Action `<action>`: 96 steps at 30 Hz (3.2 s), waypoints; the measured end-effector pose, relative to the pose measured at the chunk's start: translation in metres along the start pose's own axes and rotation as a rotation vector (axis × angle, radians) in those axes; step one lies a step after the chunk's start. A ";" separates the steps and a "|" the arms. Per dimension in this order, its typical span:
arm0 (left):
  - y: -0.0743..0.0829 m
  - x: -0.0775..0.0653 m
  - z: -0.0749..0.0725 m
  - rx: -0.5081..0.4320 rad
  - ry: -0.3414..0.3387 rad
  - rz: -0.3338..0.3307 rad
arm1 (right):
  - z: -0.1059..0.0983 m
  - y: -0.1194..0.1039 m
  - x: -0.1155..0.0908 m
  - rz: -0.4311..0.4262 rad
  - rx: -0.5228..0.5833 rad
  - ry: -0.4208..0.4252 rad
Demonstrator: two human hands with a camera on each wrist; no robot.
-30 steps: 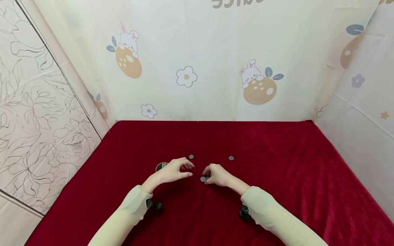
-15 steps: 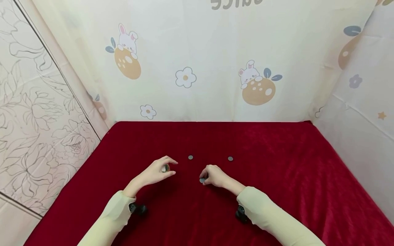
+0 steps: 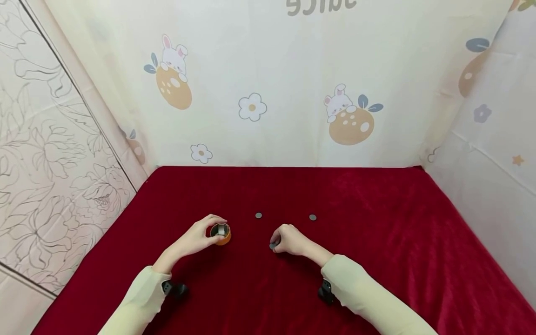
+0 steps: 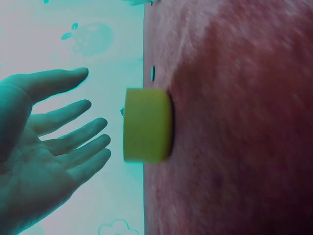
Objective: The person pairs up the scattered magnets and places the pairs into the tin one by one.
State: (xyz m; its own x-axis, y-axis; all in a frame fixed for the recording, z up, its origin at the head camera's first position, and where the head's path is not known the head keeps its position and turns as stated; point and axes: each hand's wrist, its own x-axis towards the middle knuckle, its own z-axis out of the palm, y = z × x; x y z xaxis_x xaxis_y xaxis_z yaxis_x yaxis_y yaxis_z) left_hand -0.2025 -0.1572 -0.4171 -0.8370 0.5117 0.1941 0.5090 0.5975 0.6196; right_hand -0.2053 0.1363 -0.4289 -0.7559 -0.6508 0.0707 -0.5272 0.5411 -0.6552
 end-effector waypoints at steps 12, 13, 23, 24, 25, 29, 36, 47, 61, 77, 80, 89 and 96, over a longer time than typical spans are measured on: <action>-0.015 -0.007 -0.003 -0.019 -0.018 -0.120 | 0.001 -0.018 0.015 -0.017 0.064 0.025; -0.016 -0.007 -0.003 -0.024 -0.018 -0.126 | 0.001 -0.019 0.016 -0.019 0.066 0.027; -0.030 -0.008 -0.002 -0.148 -0.047 -0.149 | 0.005 -0.030 0.032 0.003 0.107 0.039; -0.031 -0.008 -0.002 -0.165 -0.050 -0.147 | 0.005 -0.031 0.034 0.009 0.111 0.041; -0.031 -0.008 -0.002 -0.178 -0.052 -0.147 | 0.006 -0.032 0.035 0.015 0.114 0.043; -0.033 -0.008 -0.002 -0.212 -0.067 -0.145 | 0.008 -0.035 0.040 0.031 0.116 0.052; -0.035 -0.009 -0.001 -0.249 -0.091 -0.142 | 0.014 -0.039 0.049 0.012 0.144 0.063; -0.022 -0.010 -0.007 -0.270 -0.078 -0.146 | 0.027 -0.047 0.063 -0.010 0.141 0.104; -0.039 -0.009 -0.002 -0.278 -0.072 -0.164 | 0.045 -0.059 0.081 0.021 0.219 0.162; -0.040 -0.009 -0.001 -0.272 -0.063 -0.141 | 0.058 -0.066 0.096 0.052 0.184 0.203; -0.041 -0.009 -0.001 -0.271 -0.065 -0.148 | 0.059 -0.067 0.097 0.057 0.162 0.204; -0.039 -0.010 -0.001 -0.283 -0.058 -0.144 | 0.061 -0.067 0.098 0.064 0.158 0.199; -0.037 -0.008 -0.003 -0.236 -0.049 -0.117 | 0.049 -0.063 0.090 0.031 0.203 0.192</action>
State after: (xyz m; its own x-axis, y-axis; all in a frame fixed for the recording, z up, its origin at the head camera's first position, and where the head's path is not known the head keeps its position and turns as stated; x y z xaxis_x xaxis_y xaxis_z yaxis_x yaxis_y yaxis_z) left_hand -0.2154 -0.1852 -0.4387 -0.8735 0.4806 0.0771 0.3437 0.4967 0.7970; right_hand -0.2212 0.0178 -0.4180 -0.8403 -0.5125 0.1766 -0.4287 0.4288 -0.7952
